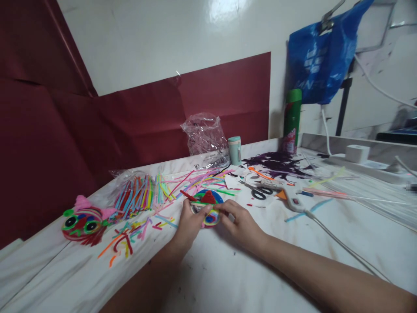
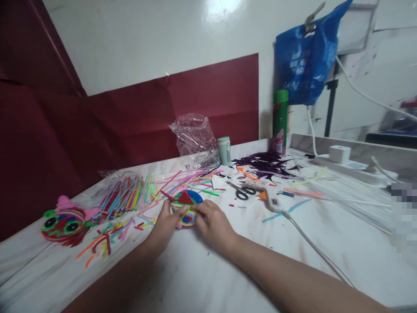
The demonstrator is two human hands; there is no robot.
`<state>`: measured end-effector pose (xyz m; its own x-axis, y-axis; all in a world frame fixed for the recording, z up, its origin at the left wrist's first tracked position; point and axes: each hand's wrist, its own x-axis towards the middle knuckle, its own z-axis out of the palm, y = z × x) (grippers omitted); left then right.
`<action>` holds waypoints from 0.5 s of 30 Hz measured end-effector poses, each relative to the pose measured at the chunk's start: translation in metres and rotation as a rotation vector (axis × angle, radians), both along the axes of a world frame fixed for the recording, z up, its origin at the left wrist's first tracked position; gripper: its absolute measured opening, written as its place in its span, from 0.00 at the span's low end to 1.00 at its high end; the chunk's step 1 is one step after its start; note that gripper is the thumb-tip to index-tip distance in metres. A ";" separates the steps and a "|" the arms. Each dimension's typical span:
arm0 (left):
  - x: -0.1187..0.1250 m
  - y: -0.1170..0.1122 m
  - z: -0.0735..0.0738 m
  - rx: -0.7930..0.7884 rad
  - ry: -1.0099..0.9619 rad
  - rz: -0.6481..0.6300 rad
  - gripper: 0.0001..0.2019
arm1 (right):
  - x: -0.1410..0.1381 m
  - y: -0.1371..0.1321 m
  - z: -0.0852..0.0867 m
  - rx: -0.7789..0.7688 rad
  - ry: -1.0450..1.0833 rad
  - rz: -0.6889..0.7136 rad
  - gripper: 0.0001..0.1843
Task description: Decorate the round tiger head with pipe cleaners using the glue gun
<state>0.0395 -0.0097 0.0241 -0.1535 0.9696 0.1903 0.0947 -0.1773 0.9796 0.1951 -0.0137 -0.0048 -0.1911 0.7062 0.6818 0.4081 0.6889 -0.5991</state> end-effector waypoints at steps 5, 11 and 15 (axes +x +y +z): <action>0.000 -0.001 0.003 -0.033 -0.027 -0.003 0.24 | -0.002 0.005 -0.001 -0.137 0.200 0.088 0.13; 0.003 -0.003 0.005 -0.033 -0.010 -0.008 0.22 | -0.003 0.014 -0.001 -0.308 0.409 0.077 0.09; 0.005 -0.005 0.005 0.014 -0.026 -0.013 0.23 | -0.006 0.013 0.001 -0.308 0.357 0.033 0.06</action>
<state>0.0445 -0.0143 0.0289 -0.1465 0.9688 0.2000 0.0664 -0.1921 0.9791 0.1893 -0.0008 -0.0040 -0.0082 0.8832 0.4690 0.1205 0.4664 -0.8763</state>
